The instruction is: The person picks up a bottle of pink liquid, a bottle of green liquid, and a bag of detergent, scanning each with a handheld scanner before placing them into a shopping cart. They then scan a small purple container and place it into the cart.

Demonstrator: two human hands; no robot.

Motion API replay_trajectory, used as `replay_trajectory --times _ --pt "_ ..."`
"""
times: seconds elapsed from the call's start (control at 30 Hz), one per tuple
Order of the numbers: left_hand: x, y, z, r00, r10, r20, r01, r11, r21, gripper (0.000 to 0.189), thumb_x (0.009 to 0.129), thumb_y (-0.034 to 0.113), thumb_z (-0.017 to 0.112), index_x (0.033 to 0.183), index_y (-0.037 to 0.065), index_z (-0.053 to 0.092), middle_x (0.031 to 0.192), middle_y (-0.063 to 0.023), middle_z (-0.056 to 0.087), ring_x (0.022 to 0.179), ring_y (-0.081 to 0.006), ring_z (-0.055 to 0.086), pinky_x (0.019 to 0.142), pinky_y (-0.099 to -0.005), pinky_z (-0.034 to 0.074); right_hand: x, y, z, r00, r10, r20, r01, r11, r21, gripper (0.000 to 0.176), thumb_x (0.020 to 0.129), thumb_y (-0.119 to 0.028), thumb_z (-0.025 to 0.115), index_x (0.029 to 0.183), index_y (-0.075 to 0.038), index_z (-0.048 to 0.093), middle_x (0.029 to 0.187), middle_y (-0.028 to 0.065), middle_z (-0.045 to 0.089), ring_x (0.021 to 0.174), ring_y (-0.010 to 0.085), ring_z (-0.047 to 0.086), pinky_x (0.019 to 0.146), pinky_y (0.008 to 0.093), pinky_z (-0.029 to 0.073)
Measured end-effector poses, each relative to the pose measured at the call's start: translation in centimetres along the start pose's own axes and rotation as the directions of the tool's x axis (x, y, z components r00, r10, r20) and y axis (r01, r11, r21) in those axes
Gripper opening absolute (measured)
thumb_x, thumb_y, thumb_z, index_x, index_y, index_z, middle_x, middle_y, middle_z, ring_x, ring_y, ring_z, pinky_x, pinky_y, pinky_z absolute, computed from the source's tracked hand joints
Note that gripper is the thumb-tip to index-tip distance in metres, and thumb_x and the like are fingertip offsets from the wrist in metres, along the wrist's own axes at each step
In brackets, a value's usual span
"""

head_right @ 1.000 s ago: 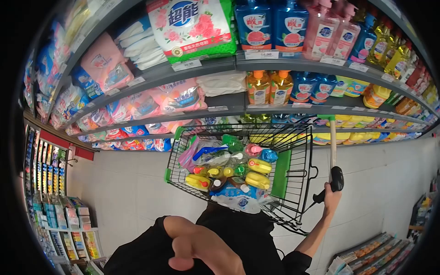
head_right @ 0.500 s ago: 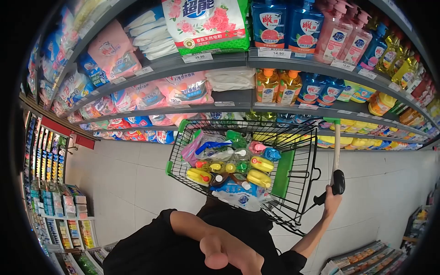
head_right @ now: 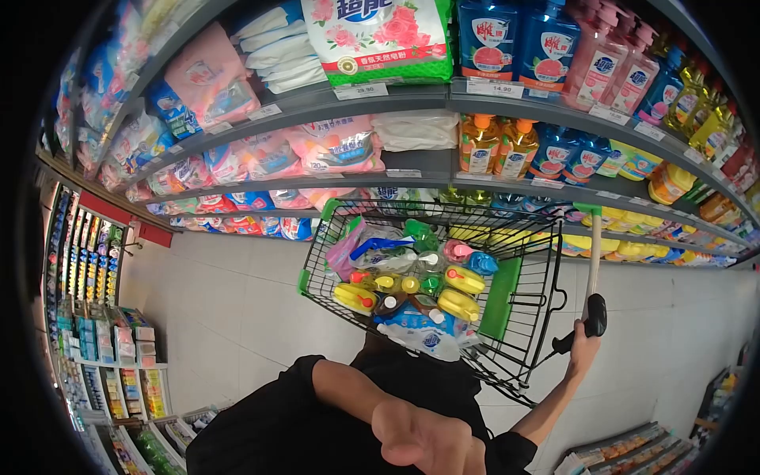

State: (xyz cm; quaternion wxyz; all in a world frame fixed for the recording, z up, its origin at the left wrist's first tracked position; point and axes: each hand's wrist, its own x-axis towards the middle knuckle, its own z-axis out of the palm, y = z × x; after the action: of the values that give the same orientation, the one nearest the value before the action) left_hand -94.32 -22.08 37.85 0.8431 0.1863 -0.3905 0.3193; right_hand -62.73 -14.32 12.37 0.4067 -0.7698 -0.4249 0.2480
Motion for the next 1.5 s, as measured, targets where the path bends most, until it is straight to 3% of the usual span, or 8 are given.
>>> replay_trajectory --times 0.03,0.27,0.57,0.67,1.07,1.17,1.27,1.5 --pt "0.1 0.2 -0.2 0.998 -0.021 0.066 0.021 1.0 0.001 0.054 0.101 0.037 0.036 0.1 -0.011 0.061 0.123 -0.0345 0.053 0.103 -0.044 0.06 0.089 -0.0484 0.049 0.0 -0.1 -0.3 0.999 0.034 0.021 -0.033 0.998 -0.05 0.03 0.082 -0.019 0.069 0.097 0.007 0.065 0.08 0.0077 0.062 0.074 0.018 0.055 0.072 0.0355 0.047" --pt "-0.6 0.1 -0.7 0.996 0.01 0.087 -0.008 1.0 -0.024 0.048 0.101 0.03 0.037 0.099 -0.012 0.061 0.118 -0.0359 0.054 0.096 -0.042 0.062 0.084 -0.0474 0.051 0.5 0.8 -0.4 0.995 0.063 0.077 -0.058 0.996 -0.061 0.037 0.081 -0.021 0.066 0.107 0.005 0.063 0.087 0.0074 0.061 0.079 0.0186 0.055 0.075 0.0336 0.046" --pt "-0.2 0.5 1.0 0.999 0.027 0.022 -0.026 0.999 -0.027 0.044 0.102 0.024 0.037 0.097 -0.014 0.059 0.131 -0.0366 0.045 0.114 -0.0459 0.055 0.097 -0.052 0.046 0.7 1.0 -0.4 0.992 0.06 0.111 -0.059 0.998 -0.008 0.038 0.083 -0.015 0.064 0.116 0.004 0.06 0.095 0.0077 0.059 0.086 0.0187 0.054 0.083 0.034 0.045" --pt "-0.8 0.4 0.5 0.998 -0.054 0.044 0.06 0.984 -0.166 0.042 0.101 0.022 0.037 0.095 -0.014 0.059 0.131 -0.0364 0.045 0.115 -0.0456 0.055 0.098 -0.0519 0.045 0.2 0.6 0.0 0.999 -0.031 0.03 0.029 0.998 0.058 0.03 0.083 -0.017 0.068 0.099 0.007 0.063 0.084 0.0081 0.062 0.078 0.0185 0.055 0.075 0.0346 0.047" --pt "-0.9 0.5 0.3 0.999 -0.035 -0.002 0.035 0.999 -0.018 0.032 0.092 0.013 0.049 0.079 -0.012 0.064 0.103 -0.0302 0.062 0.085 -0.0371 0.061 0.076 -0.0453 0.049 0.9 1.6 -0.4 0.991 0.081 0.103 -0.076 0.996 -0.051 0.037 0.083 -0.02 0.066 0.109 0.005 0.062 0.09 0.0079 0.061 0.082 0.018 0.054 0.076 0.0346 0.045" --pt "-0.8 0.7 0.7 0.998 -0.054 0.02 0.053 0.997 0.054 0.03 0.092 0.011 0.047 0.084 -0.013 0.064 0.115 -0.0332 0.059 0.096 -0.0389 0.061 0.082 -0.0466 0.049 0.5 1.3 0.1 1.0 -0.001 0.021 0.0 0.999 0.033 0.031 0.082 -0.018 0.067 0.099 0.007 0.063 0.083 0.0083 0.061 0.078 0.0176 0.055 0.073 0.0343 0.046" --pt "-0.9 0.4 1.5 0.998 -0.021 -0.052 0.017 0.996 -0.089 0.03 0.095 0.009 0.044 0.093 -0.013 0.064 0.137 -0.0355 0.044 0.122 -0.0444 0.05 0.099 -0.051 0.044 1.6 3.3 -0.2 0.997 0.04 0.066 -0.039 0.999 -0.014 0.027 0.082 -0.02 0.068 0.093 0.006 0.064 0.078 0.0069 0.061 0.074 0.0177 0.055 0.071 0.0349 0.046" --pt "-1.5 0.1 0.7 0.999 -0.029 0.029 0.032 0.991 -0.127 0.029 0.095 0.009 0.045 0.091 -0.014 0.063 0.131 -0.0344 0.049 0.11 -0.0419 0.056 0.09 -0.0485 0.048 0.8 2.0 -0.1 1.0 0.011 0.025 -0.012 1.0 0.001 0.031 0.082 -0.018 0.068 0.101 0.007 0.064 0.082 0.0079 0.061 0.075 0.0185 0.054 0.073 0.0352 0.047"
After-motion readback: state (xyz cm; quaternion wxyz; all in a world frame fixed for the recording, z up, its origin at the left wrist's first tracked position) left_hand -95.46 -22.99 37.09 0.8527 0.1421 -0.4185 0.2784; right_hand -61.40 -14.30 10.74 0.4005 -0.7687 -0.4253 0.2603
